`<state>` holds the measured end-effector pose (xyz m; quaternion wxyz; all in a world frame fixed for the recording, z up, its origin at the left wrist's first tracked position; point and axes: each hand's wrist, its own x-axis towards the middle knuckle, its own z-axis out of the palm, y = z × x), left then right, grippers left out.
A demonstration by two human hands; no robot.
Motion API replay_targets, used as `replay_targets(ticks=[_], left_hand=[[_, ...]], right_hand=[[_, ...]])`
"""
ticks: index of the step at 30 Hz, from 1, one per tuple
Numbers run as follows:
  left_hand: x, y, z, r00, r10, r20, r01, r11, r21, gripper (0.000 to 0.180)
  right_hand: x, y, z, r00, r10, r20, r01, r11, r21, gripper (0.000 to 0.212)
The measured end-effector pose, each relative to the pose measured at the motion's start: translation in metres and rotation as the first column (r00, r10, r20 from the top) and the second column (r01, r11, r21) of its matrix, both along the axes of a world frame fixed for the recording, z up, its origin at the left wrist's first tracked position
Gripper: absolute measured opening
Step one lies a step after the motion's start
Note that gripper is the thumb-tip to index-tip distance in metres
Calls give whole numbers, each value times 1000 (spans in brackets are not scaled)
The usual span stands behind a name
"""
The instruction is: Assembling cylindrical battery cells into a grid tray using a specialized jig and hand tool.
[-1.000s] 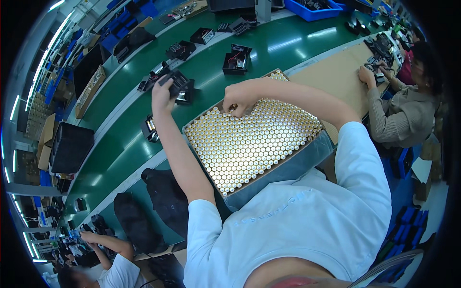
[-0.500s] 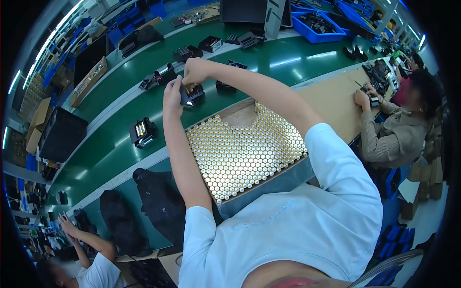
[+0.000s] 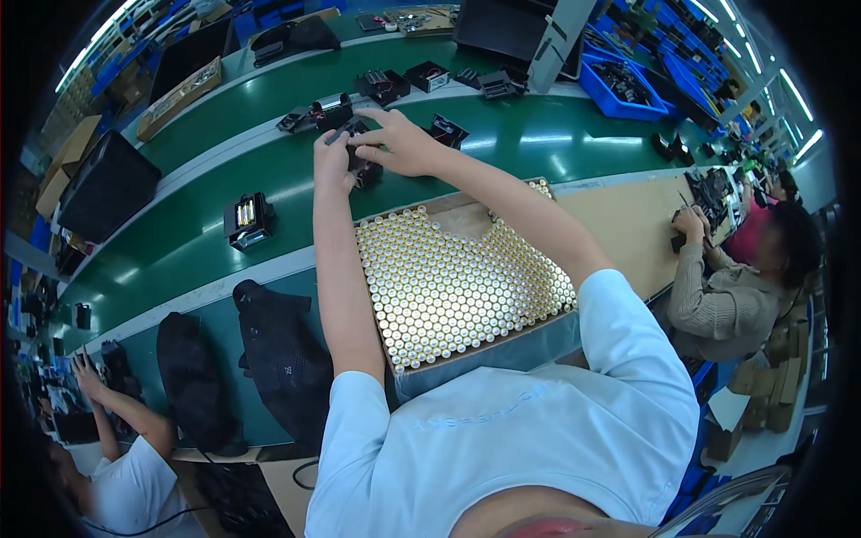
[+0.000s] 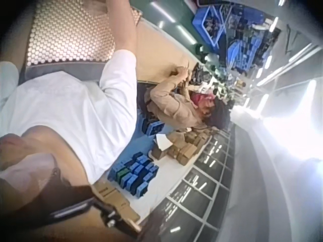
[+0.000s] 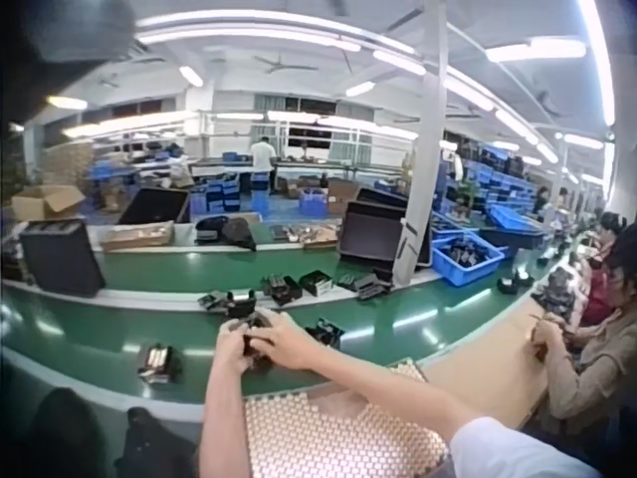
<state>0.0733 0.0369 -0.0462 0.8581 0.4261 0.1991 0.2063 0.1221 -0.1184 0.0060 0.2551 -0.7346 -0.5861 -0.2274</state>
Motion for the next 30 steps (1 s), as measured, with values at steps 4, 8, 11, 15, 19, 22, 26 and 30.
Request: replay_targets(ticks=[4, 8, 11, 15, 19, 22, 26, 30], left_hand=[[-7, 3, 9, 999, -33, -4, 33, 999, -11, 62], [-18, 3, 18, 998, -64, -4, 64, 996, 54, 69], [-21, 1, 20, 988, -155, 12, 152, 979, 139, 78], [-25, 10, 15, 988, -155, 23, 150, 977, 151, 77], [-28, 18, 17, 996, -93, -1, 92, 975, 202, 77], [-29, 17, 17, 998, -56, -33, 63, 965, 254, 76], [-23, 18, 15, 997, 47, -57, -22, 929, 370, 68], [-19, 49, -10, 960, 214, -182, -36, 735, 677, 59]], right_hand=[[12, 13, 15, 919, 23, -393, -7, 999, 42, 37], [29, 34, 24, 665, 93, -741, -41, 995, 89, 41], [42, 51, 6, 695, 153, -702, -143, 987, 73, 41], [38, 62, -7, 768, 121, -629, -99, 993, 70, 42], [31, 64, 8, 706, -93, -702, -43, 984, -174, 42], [23, 56, 15, 591, -320, -740, -18, 913, -409, 42], [15, 59, 8, 473, -227, -851, 22, 969, -246, 42], [-5, 47, 7, 458, -243, -855, 110, 970, -216, 40]])
